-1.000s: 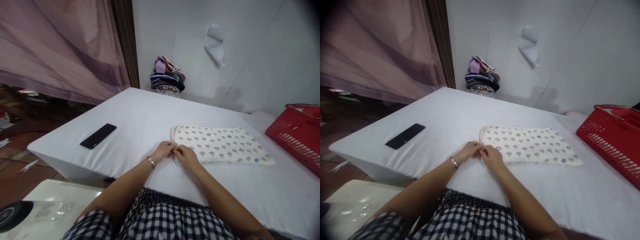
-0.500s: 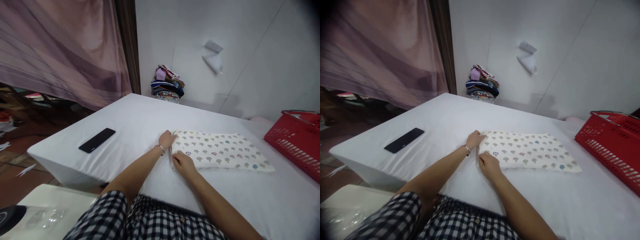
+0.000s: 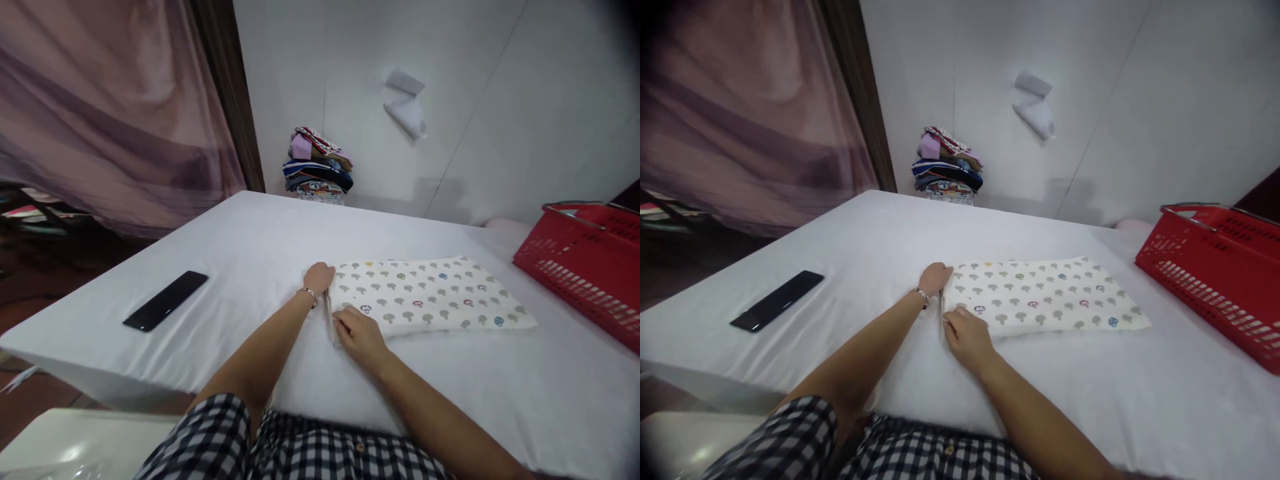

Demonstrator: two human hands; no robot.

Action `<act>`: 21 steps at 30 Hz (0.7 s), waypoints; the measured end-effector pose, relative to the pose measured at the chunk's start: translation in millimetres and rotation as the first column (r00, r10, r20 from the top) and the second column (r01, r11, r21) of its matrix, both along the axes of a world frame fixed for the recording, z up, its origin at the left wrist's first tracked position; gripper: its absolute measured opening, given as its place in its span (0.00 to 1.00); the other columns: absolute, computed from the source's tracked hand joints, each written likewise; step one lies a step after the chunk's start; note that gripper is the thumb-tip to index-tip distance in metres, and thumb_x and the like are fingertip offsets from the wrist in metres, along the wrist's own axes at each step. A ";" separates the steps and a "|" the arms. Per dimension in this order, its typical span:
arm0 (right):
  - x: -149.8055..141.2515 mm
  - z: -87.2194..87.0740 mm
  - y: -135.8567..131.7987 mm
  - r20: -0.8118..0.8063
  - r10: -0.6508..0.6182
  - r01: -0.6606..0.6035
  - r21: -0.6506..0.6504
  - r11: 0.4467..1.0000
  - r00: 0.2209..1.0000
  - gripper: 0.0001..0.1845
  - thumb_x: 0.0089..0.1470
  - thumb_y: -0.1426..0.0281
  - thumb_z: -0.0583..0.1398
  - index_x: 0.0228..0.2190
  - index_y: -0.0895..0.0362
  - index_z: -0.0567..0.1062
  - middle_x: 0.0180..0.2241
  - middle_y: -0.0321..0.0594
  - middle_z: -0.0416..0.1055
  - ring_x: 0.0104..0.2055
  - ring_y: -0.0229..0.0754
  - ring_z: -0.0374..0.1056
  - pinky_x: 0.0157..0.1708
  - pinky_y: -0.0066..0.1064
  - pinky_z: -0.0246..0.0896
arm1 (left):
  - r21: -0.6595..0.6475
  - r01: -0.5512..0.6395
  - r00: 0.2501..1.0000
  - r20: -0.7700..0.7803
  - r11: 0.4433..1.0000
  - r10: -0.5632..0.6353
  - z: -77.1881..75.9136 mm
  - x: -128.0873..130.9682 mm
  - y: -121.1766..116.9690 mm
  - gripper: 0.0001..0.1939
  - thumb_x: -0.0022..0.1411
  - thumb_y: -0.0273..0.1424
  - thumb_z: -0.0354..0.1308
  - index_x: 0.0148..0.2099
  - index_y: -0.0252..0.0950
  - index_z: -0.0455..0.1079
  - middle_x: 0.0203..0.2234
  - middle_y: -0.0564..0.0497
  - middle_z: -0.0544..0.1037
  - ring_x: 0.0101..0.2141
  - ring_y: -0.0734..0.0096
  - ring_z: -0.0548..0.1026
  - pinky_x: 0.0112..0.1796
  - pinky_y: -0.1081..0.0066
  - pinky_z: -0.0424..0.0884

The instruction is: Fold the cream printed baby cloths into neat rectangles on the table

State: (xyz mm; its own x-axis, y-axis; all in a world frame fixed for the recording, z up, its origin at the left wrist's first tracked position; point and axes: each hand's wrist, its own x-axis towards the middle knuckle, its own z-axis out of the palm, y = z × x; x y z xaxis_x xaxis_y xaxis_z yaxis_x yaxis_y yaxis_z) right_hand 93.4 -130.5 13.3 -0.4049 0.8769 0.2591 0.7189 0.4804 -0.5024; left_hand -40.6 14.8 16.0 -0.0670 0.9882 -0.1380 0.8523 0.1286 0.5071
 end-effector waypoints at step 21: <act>-12.7 2.6 9.2 0.306 0.012 -0.040 0.085 0.996 0.952 0.11 0.58 0.66 0.52 0.32 0.56 0.72 0.34 0.38 0.70 0.37 0.40 0.65 0.28 0.28 0.59 | 0.125 0.551 0.784 -0.417 0.825 -0.460 4.8 27.0 5.1 0.28 0.63 0.42 0.38 0.63 0.41 0.55 0.63 0.48 0.54 0.62 0.54 0.49 0.56 0.44 0.49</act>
State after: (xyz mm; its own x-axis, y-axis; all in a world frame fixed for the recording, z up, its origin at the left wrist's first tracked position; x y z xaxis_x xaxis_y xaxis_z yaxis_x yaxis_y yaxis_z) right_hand 80.7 -121.2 15.9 -0.4994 0.8438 0.1965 0.8176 0.5340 -0.2155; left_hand -13.6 19.9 20.8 0.4528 0.8912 0.0273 0.8840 -0.4527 0.1169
